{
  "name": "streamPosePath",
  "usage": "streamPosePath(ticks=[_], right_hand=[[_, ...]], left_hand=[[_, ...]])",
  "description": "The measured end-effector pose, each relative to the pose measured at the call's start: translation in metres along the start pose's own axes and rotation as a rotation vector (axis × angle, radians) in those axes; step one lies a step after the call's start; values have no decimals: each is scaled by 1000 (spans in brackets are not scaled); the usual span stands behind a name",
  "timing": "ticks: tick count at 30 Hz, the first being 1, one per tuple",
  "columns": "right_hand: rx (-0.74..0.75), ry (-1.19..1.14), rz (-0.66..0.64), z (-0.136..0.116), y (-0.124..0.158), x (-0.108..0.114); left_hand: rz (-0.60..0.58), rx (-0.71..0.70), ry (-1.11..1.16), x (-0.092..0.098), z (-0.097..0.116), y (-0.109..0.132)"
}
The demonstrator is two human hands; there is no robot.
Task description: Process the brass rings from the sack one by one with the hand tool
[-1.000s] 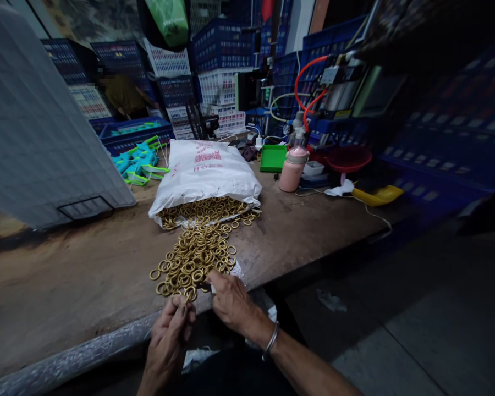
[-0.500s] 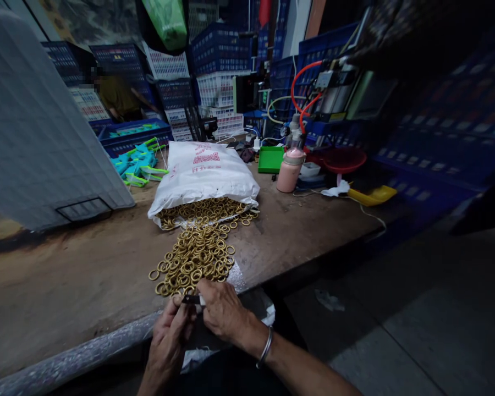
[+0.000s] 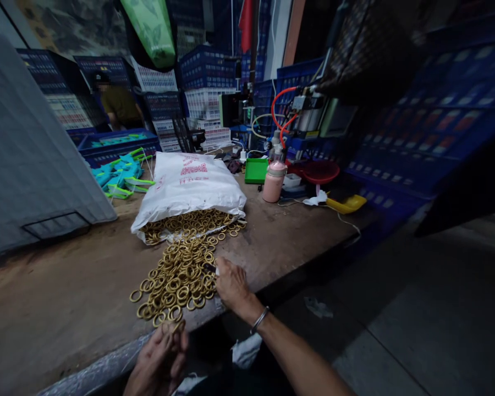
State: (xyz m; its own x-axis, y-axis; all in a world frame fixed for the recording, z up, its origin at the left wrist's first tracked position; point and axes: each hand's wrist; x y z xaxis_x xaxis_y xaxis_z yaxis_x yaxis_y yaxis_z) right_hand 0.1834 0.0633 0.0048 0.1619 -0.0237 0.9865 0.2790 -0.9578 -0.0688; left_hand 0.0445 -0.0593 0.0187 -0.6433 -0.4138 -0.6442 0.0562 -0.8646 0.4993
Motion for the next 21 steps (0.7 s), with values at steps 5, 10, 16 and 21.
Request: streamPosePath(ticks=[5, 10, 16, 21], right_hand=[[-78, 38, 3, 17, -20, -8], [-109, 96, -1, 15, -27, -18], [-108, 96, -25, 19, -33, -14], [44, -65, 75, 5, -17, 0]], left_hand=[[-45, 79, 2, 3, 1, -14], [16, 69, 151, 1, 4, -13], [97, 89, 261, 3, 8, -14], [63, -8, 139, 2, 13, -19]])
Point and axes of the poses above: each hand's wrist, its own y-axis away from the middle knuckle, its own x-axis out of the back of the hand, z = x × y, and after that the axes turned 15 degrees about y, right-handed
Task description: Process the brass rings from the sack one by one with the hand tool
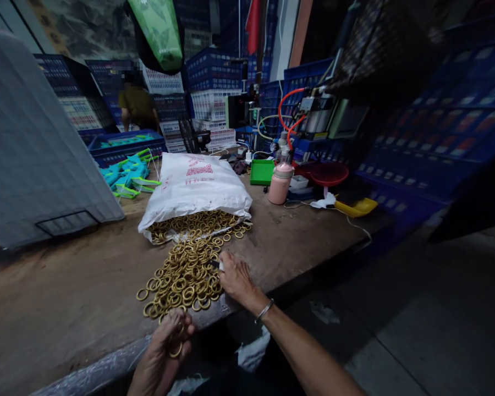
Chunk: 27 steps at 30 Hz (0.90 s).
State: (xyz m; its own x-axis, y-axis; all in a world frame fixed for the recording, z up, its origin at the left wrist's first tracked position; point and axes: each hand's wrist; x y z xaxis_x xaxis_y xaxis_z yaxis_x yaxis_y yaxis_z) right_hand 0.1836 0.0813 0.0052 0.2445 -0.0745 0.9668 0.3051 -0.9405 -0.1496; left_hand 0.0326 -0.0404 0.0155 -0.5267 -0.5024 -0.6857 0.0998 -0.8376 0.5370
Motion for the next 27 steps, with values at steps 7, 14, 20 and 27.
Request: streamPosePath(ticks=[7, 14, 20, 27], right_hand=[[345, -283, -49, -45, 35, 2], [226, -563, -216, -61, 37, 8], [167, -621, -314, -67, 34, 5], [76, -651, -326, -71, 34, 5]], left_hand=[[-90, -229, -180, 6, -6, -12], [4, -445, -423, 5, 3, -5], [-49, -612, -557, 10, 5, -7], [-86, -130, -275, 17, 1, -5]])
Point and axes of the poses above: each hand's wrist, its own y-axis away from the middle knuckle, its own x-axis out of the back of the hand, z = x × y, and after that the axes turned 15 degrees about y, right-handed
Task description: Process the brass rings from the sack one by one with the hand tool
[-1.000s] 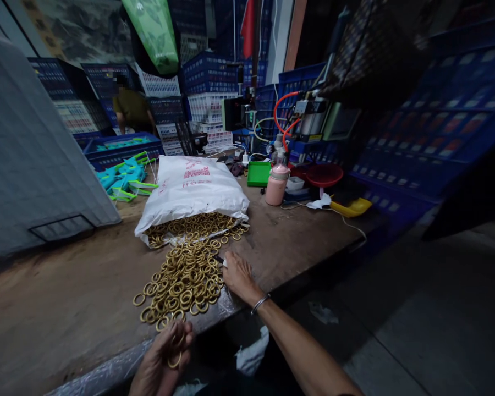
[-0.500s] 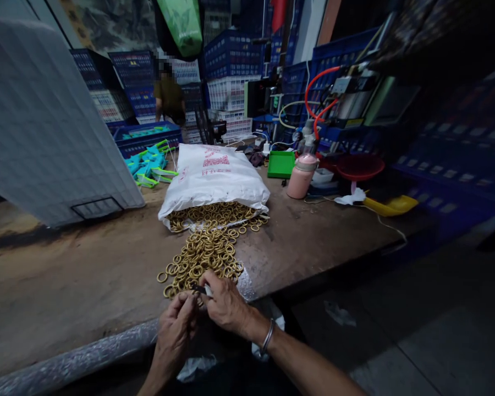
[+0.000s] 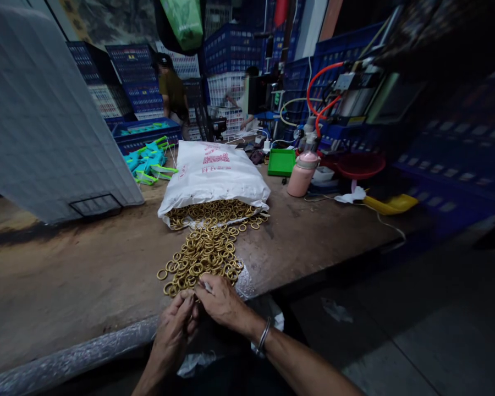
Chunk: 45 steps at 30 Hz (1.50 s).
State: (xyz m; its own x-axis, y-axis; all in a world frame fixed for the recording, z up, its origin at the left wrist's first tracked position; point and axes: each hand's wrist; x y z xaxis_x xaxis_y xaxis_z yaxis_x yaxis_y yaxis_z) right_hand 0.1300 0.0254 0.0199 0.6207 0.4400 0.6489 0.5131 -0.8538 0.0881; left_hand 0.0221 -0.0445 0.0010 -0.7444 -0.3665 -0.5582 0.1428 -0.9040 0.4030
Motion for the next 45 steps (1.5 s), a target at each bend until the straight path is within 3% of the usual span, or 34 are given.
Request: streamPosePath(ticks=[7, 11, 19, 29, 36, 39, 45], right_hand=[[-31, -125, -32, 0, 0, 5], [49, 136, 47, 6, 3, 3], [184, 568, -17, 8, 13, -5], [183, 629, 16, 8, 13, -7], [176, 674, -108, 6, 10, 1], [99, 741, -27, 10, 5, 7], [79, 740, 167, 11, -16, 11]], left_hand=[[-20, -16, 80, -6, 4, 3], [3, -49, 91, -5, 2, 1], [42, -76, 21, 1, -1, -1], [65, -136, -78, 2, -4, -1], [37, -214, -163, 1, 0, 9], [-7, -194, -99, -3, 4, 17], [3, 42, 264, -6, 14, 18]])
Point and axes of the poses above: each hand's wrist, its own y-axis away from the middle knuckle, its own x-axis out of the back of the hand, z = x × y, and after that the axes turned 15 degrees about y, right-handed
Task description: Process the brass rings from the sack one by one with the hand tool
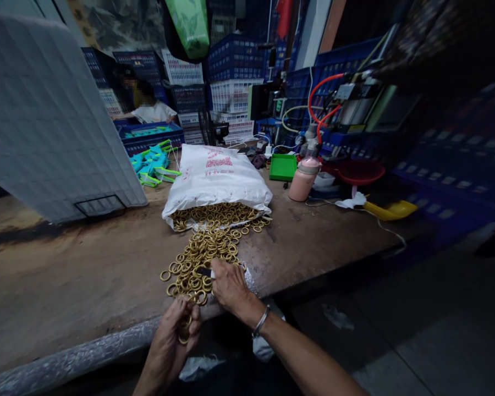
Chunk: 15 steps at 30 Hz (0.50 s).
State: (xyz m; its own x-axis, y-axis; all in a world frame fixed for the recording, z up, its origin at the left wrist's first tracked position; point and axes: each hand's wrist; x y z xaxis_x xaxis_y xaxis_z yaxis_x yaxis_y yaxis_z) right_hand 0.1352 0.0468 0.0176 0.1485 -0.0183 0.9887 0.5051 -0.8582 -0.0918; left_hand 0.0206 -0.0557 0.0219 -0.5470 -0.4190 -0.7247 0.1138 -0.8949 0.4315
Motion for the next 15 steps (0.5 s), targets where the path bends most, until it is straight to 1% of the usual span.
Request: streamPosePath(ticks=[4, 8, 11, 15], right_hand=[[5, 26, -4, -11, -15, -3], [-29, 57, -32, -20, -23, -11], [-35, 64, -56, -23, -27, -13], [-24, 64, -69, -20, -28, -9]], left_hand=[[54, 17, 84, 9, 5, -4], [112, 13, 126, 14, 9, -7], [92, -9, 159, 16, 12, -9], [60, 44, 205, 20, 14, -15]])
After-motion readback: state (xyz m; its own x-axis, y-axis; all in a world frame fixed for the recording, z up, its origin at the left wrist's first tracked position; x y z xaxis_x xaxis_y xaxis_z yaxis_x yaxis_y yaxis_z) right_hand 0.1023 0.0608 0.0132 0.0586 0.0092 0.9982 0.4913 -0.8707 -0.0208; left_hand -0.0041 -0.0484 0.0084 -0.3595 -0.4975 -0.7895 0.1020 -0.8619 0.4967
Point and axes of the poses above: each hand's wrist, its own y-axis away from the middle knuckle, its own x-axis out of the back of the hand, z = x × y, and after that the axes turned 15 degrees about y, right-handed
